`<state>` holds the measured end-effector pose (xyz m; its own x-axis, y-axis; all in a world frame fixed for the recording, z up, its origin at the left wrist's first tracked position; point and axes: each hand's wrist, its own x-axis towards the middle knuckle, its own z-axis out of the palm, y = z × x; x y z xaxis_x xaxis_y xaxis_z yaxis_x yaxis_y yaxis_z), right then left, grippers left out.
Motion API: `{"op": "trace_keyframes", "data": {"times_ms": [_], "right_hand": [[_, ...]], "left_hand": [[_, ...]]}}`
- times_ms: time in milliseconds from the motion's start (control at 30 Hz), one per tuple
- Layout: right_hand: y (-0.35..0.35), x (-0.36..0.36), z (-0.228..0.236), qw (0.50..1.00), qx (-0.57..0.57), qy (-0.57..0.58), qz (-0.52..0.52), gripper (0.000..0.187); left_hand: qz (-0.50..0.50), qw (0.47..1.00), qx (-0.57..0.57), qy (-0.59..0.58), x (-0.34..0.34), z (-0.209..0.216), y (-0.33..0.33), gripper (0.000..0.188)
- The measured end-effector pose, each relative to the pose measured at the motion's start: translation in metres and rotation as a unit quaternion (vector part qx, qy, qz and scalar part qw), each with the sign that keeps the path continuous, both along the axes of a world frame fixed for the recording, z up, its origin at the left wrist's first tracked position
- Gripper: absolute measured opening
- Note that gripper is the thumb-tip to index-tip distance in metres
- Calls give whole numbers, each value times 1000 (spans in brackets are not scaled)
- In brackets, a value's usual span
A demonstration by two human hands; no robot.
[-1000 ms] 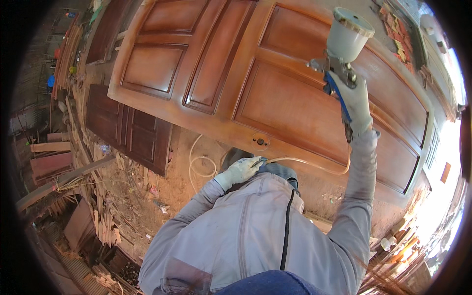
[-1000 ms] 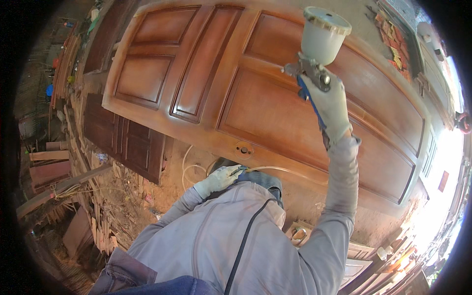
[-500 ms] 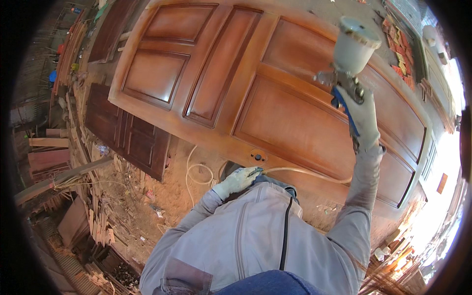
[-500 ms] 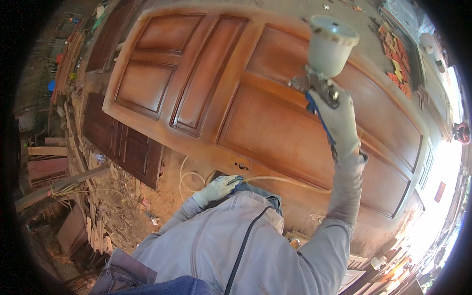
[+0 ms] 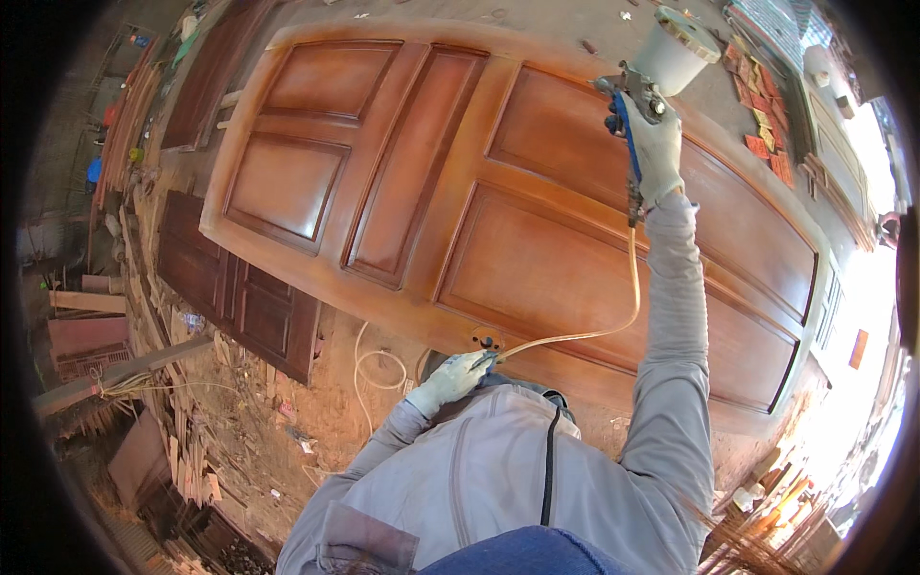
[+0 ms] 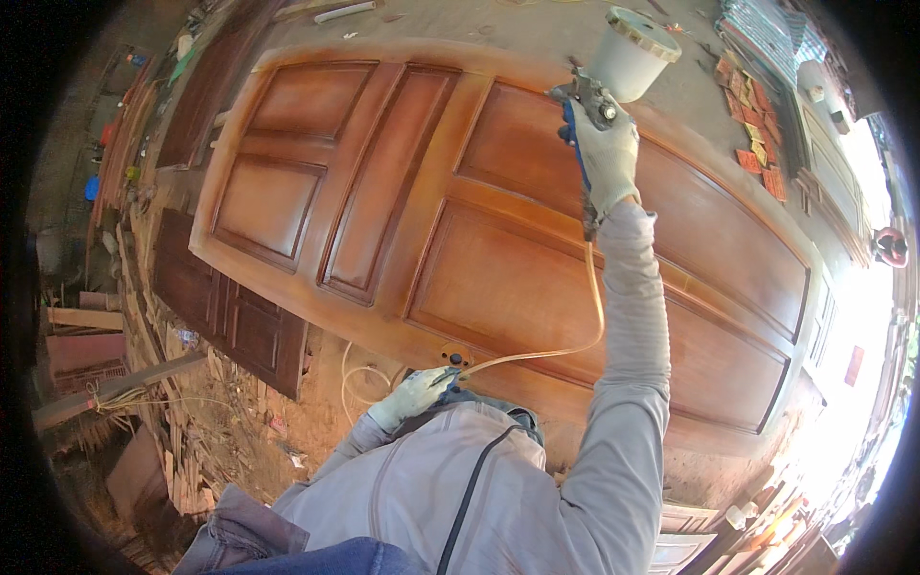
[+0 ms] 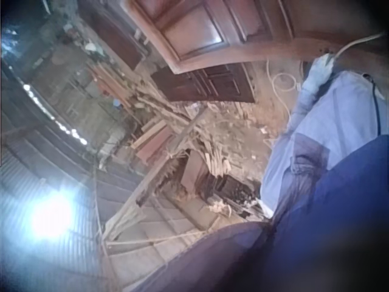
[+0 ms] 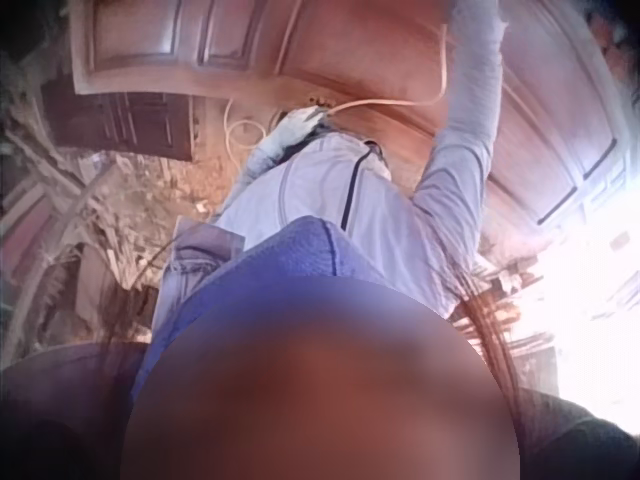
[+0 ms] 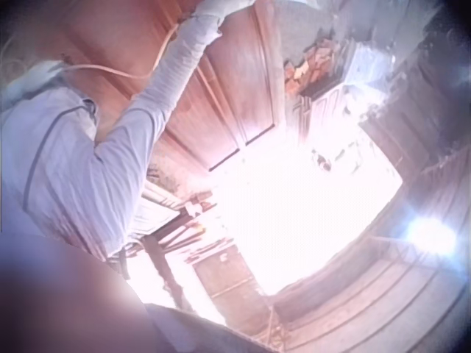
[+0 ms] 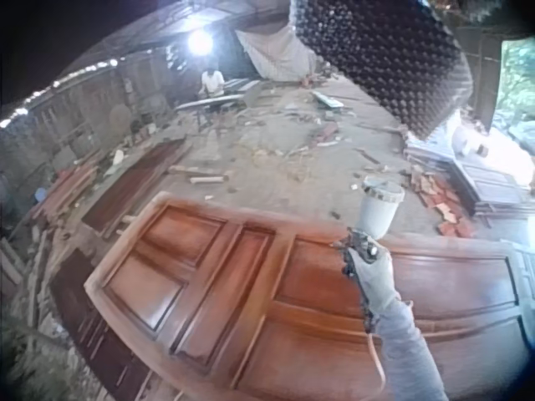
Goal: The person uses a spray gun to apply a finish to a large wooden door. They move the spray gun in steady horizontal and vertical passes across the door surface, covering the panels and edges. The door remains stationary on the floor while the person walks around it to reach different areas.
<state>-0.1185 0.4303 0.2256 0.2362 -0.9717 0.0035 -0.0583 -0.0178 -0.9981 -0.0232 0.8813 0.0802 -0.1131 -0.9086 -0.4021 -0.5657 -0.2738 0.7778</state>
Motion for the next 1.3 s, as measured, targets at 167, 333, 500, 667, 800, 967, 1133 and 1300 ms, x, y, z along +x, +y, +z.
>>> {"op": "trace_keyframes", "data": {"times_ms": [167,333,500,667,800,967,1133,1300], "right_hand": [[0,-19,-15,997,15,46,-66,23],[24,-69,-6,983,-9,82,-165,20],[41,-75,11,982,-58,68,-167,19],[44,-53,10,996,9,12,-84,22],[44,-21,10,997,33,-26,-66,23],[34,-37,0,989,32,-20,-144,23],[33,-99,-2,974,23,56,-217,22],[26,-183,-6,962,16,58,-266,22]], "left_hand": [[20,999,28,4,8,1,5,37],[-64,995,-59,-40,27,-13,9,33],[-63,997,-17,32,41,-17,-2,36],[-4,995,57,83,49,0,-10,33],[14,994,54,92,57,-8,-5,33],[0,985,106,134,72,-2,-16,37],[-76,995,19,61,63,-6,-14,36],[-67,992,54,94,25,-16,-31,35]]}}
